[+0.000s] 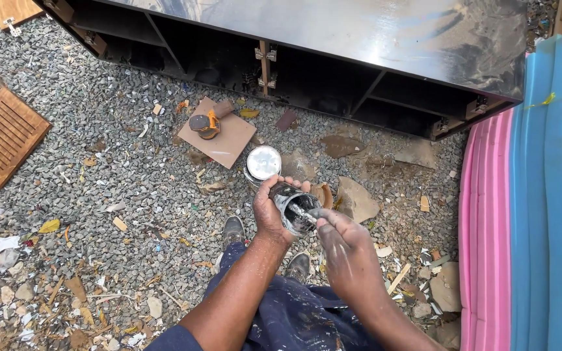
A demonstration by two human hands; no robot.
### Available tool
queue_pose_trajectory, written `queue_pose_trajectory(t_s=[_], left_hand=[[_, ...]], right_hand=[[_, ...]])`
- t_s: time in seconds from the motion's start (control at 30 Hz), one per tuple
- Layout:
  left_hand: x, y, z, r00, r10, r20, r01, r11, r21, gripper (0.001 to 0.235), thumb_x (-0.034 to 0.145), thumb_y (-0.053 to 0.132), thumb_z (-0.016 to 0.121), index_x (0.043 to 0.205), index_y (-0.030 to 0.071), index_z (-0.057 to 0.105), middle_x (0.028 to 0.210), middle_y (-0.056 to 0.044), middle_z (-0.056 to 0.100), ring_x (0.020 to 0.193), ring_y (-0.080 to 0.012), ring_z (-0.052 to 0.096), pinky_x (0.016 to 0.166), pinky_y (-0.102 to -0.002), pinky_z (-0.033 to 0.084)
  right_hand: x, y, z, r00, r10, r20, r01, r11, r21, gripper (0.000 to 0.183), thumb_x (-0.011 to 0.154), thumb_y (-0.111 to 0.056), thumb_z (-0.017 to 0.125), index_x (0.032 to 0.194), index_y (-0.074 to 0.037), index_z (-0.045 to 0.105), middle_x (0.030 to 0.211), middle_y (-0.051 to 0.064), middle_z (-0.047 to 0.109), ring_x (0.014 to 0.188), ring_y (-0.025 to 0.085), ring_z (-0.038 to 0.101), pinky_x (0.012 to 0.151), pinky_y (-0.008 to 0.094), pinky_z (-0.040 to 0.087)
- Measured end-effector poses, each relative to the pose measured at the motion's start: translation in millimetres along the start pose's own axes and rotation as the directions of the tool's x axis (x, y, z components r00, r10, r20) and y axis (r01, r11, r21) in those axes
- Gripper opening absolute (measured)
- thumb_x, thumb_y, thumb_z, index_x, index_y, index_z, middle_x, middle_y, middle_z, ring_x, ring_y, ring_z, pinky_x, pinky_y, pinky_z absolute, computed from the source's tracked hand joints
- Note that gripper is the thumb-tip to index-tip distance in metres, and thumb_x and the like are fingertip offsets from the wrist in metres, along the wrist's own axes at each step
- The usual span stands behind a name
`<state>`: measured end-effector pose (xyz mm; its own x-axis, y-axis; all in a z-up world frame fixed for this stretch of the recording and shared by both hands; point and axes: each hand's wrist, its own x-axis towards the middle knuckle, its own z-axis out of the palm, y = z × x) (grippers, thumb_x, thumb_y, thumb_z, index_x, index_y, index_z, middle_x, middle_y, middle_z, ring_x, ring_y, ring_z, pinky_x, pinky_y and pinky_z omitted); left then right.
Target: Refining the paint application on a black wooden cabinet using a small applicator and manual wiping to ensure even coverage.
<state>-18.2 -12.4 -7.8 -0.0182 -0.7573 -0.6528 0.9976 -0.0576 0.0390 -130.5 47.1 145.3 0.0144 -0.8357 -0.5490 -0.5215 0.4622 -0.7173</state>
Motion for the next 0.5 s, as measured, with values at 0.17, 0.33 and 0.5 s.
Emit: queue_pose_trajectory(t_s=[0.17, 0.33, 0.5], left_hand=[[-16.4, -6.6, 14.3, 0.998, -0.062, -0.014, 0.062, 0.998, 0.009, 0.016, 0.091, 0.02, 0.064, 0.082, 0.007, 0.062, 0.079, -0.008, 0.063, 0.075, -0.0211, 0.062, 0.094, -0.042, 0.059], [-6.0, 2.9, 9.0, 0.999, -0.024, -0.031, 0.024, 1.0, -0.012, 0.014, 0.089, 0.019, 0.066, 0.081, 0.007, 0.064, 0.077, -0.006, 0.065, 0.076, -0.0204, 0.065, 0.096, -0.043, 0.06], [-6.4, 0.6, 11.7, 0.999, -0.032, 0.003, 0.032, 0.999, 0.039, 0.02, 0.09, 0.024, 0.065, 0.082, 0.005, 0.067, 0.077, -0.007, 0.067, 0.077, -0.0225, 0.067, 0.094, -0.042, 0.06]], right_hand=[[17.3, 43.2, 12.4, 0.894, -0.417, 0.161, 0.368, 0.483, -0.795, 0.042, 0.102, -0.009, 0.053, 0.143, -0.01, 0.05, 0.09, 0.009, 0.065, 0.083, 0.025, 0.062, 0.073, 0.04, 0.061], [15.9, 38.2, -23.5, 0.829, -0.41, 0.381, 0.518, 0.304, -0.799, 0.052, 0.096, -0.014, 0.057, 0.147, -0.023, 0.052, 0.132, 0.016, 0.058, 0.12, 0.036, 0.055, 0.107, 0.05, 0.043], [17.9, 24.4, -27.0, 0.879, -0.424, 0.217, 0.389, 0.377, -0.84, 0.056, 0.092, -0.01, 0.061, 0.146, -0.02, 0.054, 0.149, 0.011, 0.055, 0.131, 0.031, 0.055, 0.113, 0.049, 0.041]])
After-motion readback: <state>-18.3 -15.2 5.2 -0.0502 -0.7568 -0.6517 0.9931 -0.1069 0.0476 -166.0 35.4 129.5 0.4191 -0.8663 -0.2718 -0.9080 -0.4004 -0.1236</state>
